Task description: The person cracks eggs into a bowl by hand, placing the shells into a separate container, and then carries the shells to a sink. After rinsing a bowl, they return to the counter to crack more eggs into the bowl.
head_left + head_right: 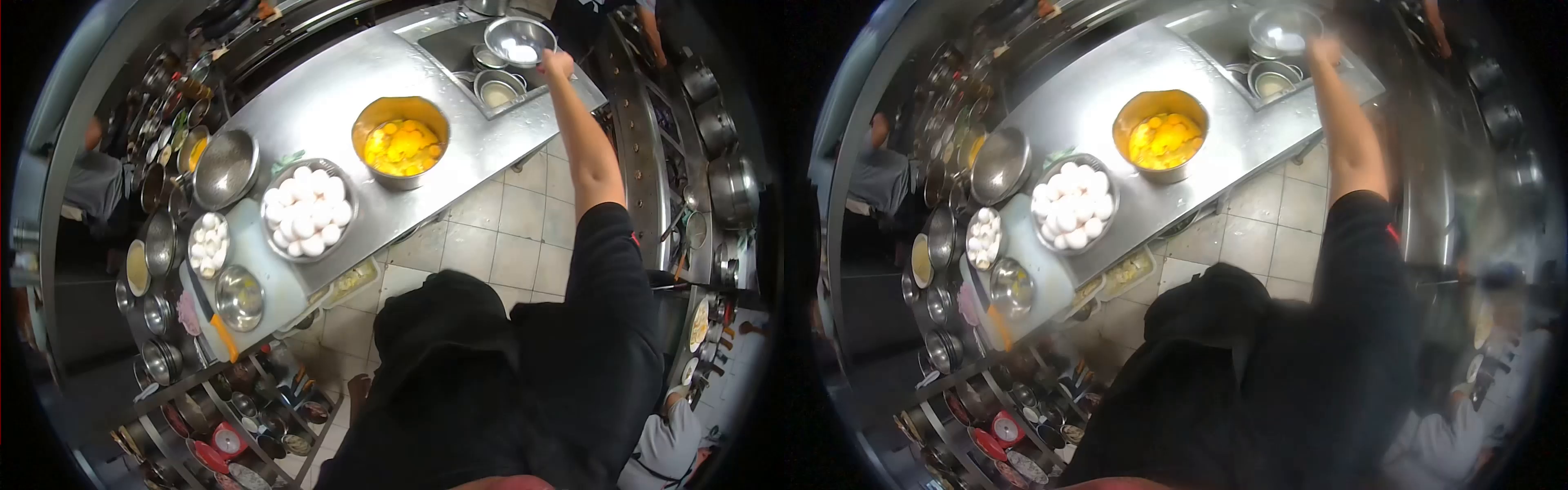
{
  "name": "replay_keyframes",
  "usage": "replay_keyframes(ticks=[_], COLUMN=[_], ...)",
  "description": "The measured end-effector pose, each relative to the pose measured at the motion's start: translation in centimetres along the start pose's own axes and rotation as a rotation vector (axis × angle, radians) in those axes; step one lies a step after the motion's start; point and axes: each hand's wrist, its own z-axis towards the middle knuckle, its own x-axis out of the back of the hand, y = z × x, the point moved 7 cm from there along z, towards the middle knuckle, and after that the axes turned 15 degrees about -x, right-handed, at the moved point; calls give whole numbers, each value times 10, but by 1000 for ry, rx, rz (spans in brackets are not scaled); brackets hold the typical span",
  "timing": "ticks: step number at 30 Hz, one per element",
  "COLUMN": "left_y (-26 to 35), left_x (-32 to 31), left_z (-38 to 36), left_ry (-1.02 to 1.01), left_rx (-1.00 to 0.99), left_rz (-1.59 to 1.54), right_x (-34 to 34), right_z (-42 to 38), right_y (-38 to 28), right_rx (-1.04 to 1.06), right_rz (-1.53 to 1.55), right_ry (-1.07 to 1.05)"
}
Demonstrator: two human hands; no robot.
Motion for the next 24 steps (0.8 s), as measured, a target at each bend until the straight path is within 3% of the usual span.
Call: replay_keyframes(ticks=[2, 3, 4, 5, 6, 7, 8, 9, 10, 11, 12, 13, 14, 15, 16, 17, 18, 19, 21, 23, 24], left_y=[-7, 116, 112, 95, 81, 91, 112, 146, 189, 222, 268, 316, 364, 402, 431, 451, 470, 478, 503, 507, 508], left_x=[8, -14, -16, -15, -29, -34, -16, 1, 29, 47, 75, 112, 148, 170, 181, 182, 183, 175, 181, 175, 175], left_z=[6, -42, -1, 17, 17, 14, 16, 26, 44, 57, 77, 105, 131, 149, 164, 178, 192, 202, 216, 217, 219], left_ry=[-352, -124, -307, -373, -347, -299, -229, -122, -12, 218, 410, 433, 444, 478, 495, 457, 466, 449, 450, 532, 567], left_rx=[-326, -238, -200, -41, 90, 220, 329, 426, 489, 626, 489, 563, 645, 572, 497, 423, 331, 216, 173, 217, 200], left_rz=[543, 108, 165, 112, 26, -61, -133, -238, -381, -633, -918, -950, -981, -1094, -1209, -1329, -1442, -1504, -1441, -1384, -1353], right_x=[1, 0, -17, -56, -75, -88, -112, -136, -114, -72, -32, -1, 29, 50, 77, 96, 100, 101, 104, 96, 105], right_z=[-27, 52, 71, 106, 121, 95, 114, 133, 95, 13, -49, -101, -160, -216, -271, -312, -334, -336, -350, -371, -391], right_y=[18, 123, 108, 102, 106, 80, 118, 158, 151, 120, 98, 103, 106, 125, 122, 131, 187, 184, 186, 114, 60], right_rx=[-59, -95, -27, 93, 50, 799, 446, 111, 206, 44, 145, 115, 186, 140, 444, 493, 476, 528, 467, 614, 807], right_rz=[-281, -396, -398, -466, -402, -950, -501, 18, 286, 591, 417, 328, 286, 408, -133, -157, -359, -349, -433, -478, -264], right_ry=[219, 86, 127, 48, -72, -81, -353, -485, -424, -743, -810, -749, -903, -1161, -1365, -1644, -2018, -2041, -2315, -2098, -2035])
